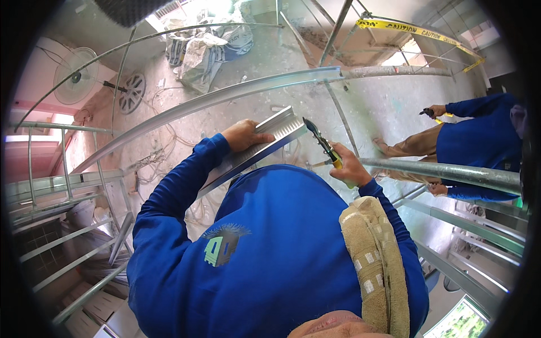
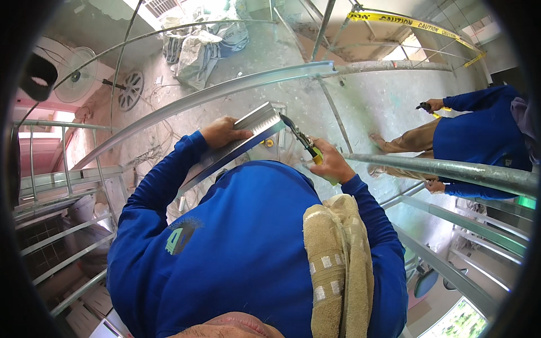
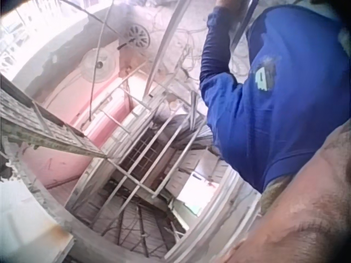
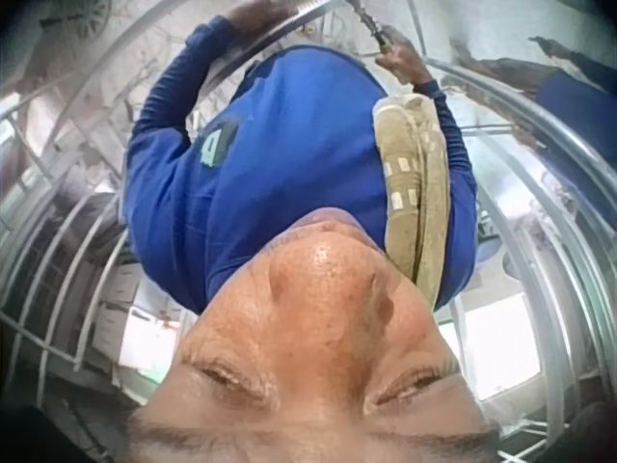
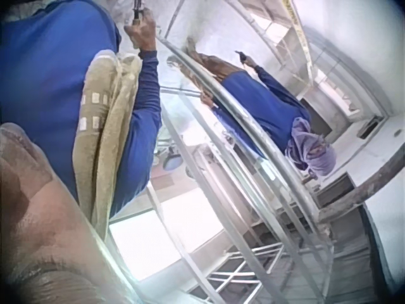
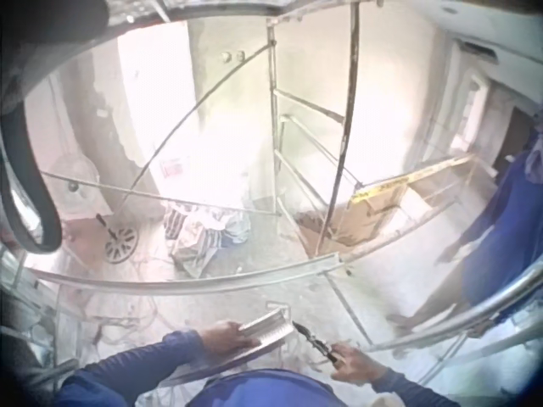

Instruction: The person measures and marks a curved metal trim piece on a scaffolding platform, then cuts it with tin snips. After fitting the cut piece, they use a power drill to fasten it to the curved frame.

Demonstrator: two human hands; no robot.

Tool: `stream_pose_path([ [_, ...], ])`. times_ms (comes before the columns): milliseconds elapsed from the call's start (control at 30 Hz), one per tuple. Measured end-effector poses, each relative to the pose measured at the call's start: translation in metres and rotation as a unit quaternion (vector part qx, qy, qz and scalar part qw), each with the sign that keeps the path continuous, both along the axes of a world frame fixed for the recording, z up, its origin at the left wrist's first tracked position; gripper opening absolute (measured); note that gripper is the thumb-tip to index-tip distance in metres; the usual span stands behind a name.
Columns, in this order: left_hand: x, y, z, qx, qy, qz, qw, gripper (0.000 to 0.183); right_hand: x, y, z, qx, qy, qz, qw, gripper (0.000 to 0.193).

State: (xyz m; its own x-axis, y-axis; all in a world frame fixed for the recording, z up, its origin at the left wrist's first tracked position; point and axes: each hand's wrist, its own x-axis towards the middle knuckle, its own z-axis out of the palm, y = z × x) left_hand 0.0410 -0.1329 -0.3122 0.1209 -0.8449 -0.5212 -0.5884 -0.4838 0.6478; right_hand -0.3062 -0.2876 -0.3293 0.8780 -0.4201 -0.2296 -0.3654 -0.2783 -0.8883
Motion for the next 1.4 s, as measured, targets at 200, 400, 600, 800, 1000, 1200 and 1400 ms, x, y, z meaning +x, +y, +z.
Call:
stream_pose_path([
  [200, 0.002, 0.005, 0.005, 0.037, 0.0, -0.055, 0.998, 0.079, 0.008, -0.015, 0.028, -0.048, 0.05, 0.071, 0.995, 0.077],
  [400, 0.012, 0.009, 0.0, 0.049, 0.024, -0.122, 0.991, 0.084, 0.008, -0.026, 0.028, -0.055, 0.047, 0.14, 0.988, 0.079],
  [600, 0.015, 0.01, -0.008, 0.076, 0.009, -0.149, 0.986, 0.085, 0.009, -0.025, 0.02, 0.037, 0.106, 0.165, 0.98, 0.087],
  [800, 0.014, 0.015, -0.008, 0.062, 0.024, -0.14, 0.988, 0.084, 0.009, -0.015, 0.026, 0.069, 0.118, 0.155, 0.978, 0.091],
  [1000, 0.017, 0.019, -0.017, 0.085, -0.024, -0.168, 0.982, 0.09, 0.007, -0.014, 0.032, 0.047, 0.143, 0.135, 0.979, 0.09],
  [1200, 0.016, 0.02, -0.018, 0.084, 0.015, -0.149, 0.985, 0.093, 0.008, -0.013, 0.032, 0.003, 0.135, 0.157, 0.978, 0.088],
  [1400, 0.01, 0.021, -0.016, 0.08, 0.03, -0.139, 0.987, 0.093, 0.008, -0.009, 0.032, 0.003, 0.159, 0.166, 0.973, 0.09],
])
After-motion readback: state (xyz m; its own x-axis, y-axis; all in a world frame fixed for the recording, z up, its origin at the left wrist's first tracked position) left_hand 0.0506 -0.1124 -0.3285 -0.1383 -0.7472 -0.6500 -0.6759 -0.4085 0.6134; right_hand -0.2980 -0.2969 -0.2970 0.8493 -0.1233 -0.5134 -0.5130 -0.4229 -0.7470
